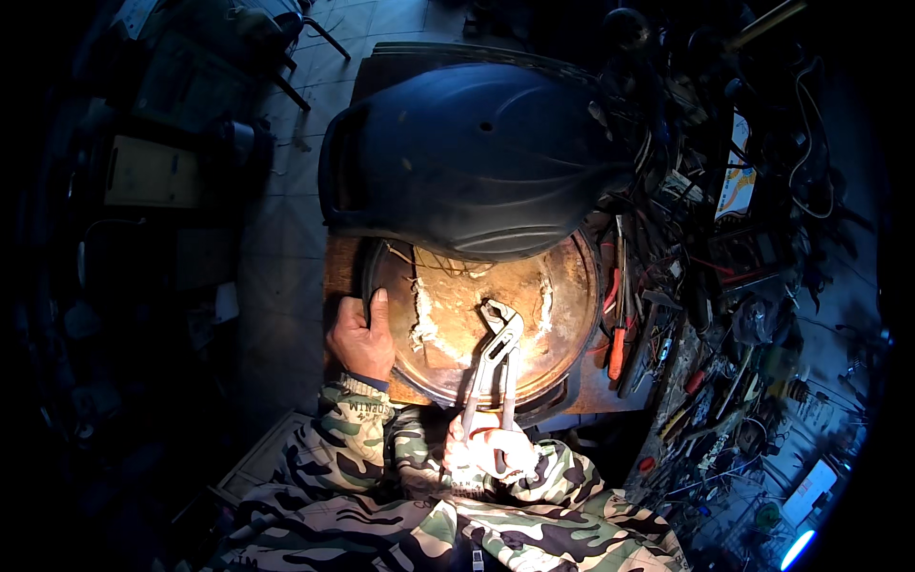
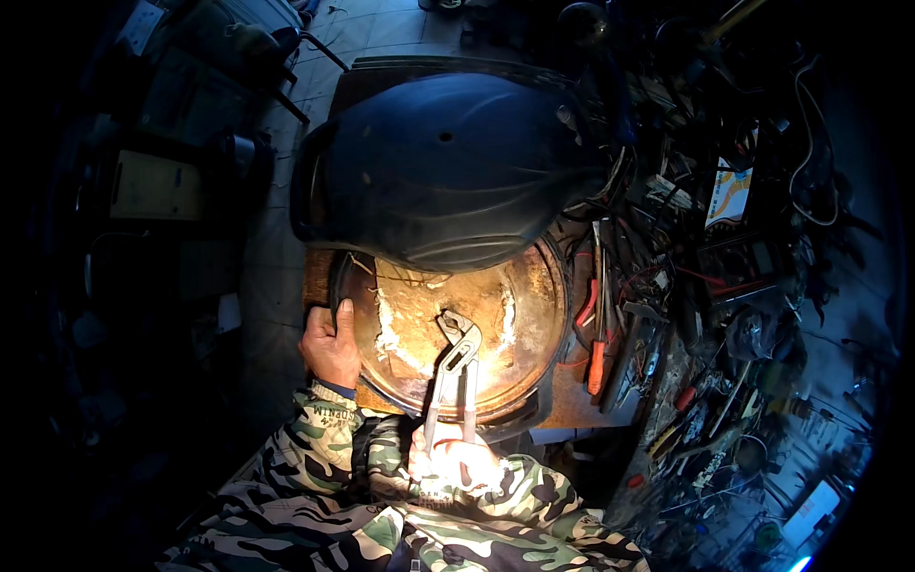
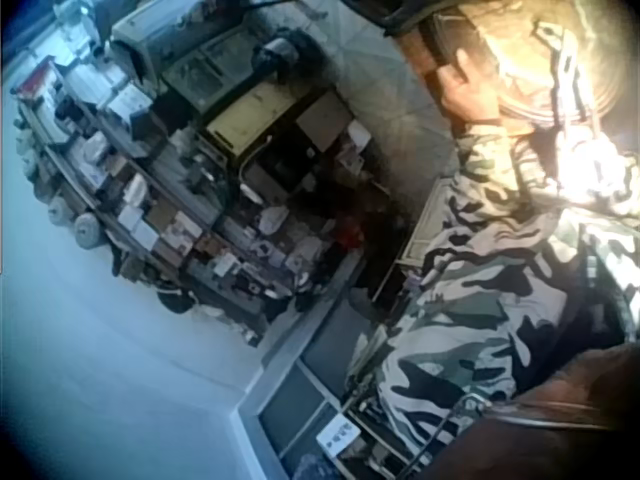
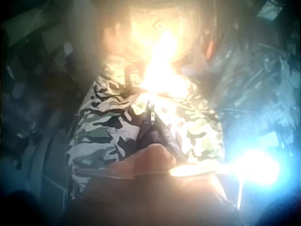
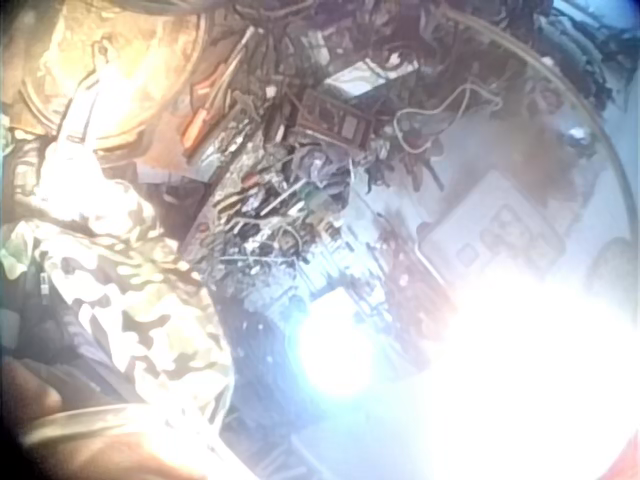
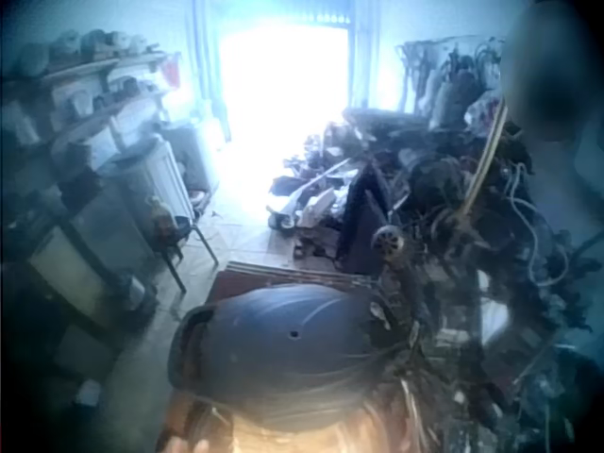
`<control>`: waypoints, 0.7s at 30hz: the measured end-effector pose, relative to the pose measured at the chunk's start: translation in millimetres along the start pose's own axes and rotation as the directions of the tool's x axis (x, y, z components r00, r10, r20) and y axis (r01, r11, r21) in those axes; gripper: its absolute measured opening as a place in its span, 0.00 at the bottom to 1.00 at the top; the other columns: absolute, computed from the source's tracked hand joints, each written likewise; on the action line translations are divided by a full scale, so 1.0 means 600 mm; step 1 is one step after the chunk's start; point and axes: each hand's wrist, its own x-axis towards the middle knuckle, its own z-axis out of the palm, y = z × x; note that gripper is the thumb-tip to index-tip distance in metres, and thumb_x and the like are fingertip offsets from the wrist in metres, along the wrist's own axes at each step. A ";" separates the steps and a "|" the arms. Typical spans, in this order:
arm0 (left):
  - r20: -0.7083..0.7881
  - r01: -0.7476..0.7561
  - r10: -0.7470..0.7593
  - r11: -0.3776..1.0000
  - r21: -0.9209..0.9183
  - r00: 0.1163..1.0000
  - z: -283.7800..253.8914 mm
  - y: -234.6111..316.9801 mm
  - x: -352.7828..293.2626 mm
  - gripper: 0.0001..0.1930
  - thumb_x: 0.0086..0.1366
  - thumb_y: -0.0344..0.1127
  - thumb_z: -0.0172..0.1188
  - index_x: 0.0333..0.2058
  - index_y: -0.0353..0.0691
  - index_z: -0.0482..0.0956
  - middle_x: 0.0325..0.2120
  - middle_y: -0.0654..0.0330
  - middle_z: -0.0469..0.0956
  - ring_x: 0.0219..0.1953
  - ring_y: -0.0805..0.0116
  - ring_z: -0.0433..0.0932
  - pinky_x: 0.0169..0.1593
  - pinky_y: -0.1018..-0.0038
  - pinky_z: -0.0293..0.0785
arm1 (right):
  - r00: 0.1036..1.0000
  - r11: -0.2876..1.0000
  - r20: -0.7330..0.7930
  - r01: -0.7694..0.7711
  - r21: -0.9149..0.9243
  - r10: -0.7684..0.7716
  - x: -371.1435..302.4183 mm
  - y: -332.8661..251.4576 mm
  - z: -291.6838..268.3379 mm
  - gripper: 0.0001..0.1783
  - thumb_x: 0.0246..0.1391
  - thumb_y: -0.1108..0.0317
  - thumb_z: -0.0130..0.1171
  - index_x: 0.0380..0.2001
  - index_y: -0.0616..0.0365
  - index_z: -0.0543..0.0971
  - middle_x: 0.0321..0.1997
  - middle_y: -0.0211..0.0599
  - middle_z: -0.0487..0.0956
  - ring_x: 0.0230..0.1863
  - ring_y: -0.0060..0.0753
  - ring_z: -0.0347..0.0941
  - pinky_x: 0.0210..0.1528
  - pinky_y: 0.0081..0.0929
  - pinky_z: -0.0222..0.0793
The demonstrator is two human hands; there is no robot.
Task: The person pours a liquid from a plastic bottle into a small red cap. They then place the cap on a circular metal object and use pliers to press down on the cap, seemingly to secure it or apply pressure.
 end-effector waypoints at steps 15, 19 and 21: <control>-0.021 -0.007 0.006 1.000 -0.020 1.000 0.004 0.000 -0.001 0.20 0.66 0.43 0.68 0.23 0.37 0.71 0.14 0.59 0.69 0.17 0.64 0.66 0.25 0.63 0.64 | 0.997 0.998 -0.081 0.012 -0.069 -0.018 -0.003 -0.003 0.005 0.20 0.54 0.67 0.53 0.50 0.64 0.70 0.37 0.39 0.71 0.43 0.39 0.69 0.51 0.42 0.66; 0.022 0.047 -0.047 0.999 -0.019 0.999 0.002 -0.003 -0.003 0.20 0.65 0.45 0.68 0.24 0.37 0.73 0.16 0.54 0.71 0.18 0.52 0.70 0.26 0.60 0.65 | 0.995 0.996 -0.094 0.019 -0.089 -0.027 -0.005 0.001 0.006 0.20 0.54 0.67 0.53 0.50 0.65 0.70 0.37 0.39 0.72 0.43 0.40 0.69 0.51 0.42 0.66; -0.002 0.039 -0.039 0.999 -0.036 0.999 0.003 0.000 -0.006 0.20 0.65 0.45 0.68 0.24 0.37 0.73 0.15 0.54 0.70 0.18 0.51 0.70 0.26 0.60 0.65 | 0.994 0.995 -0.107 0.020 -0.094 -0.030 -0.005 0.001 0.006 0.20 0.54 0.67 0.53 0.49 0.65 0.70 0.37 0.40 0.72 0.42 0.40 0.69 0.51 0.42 0.66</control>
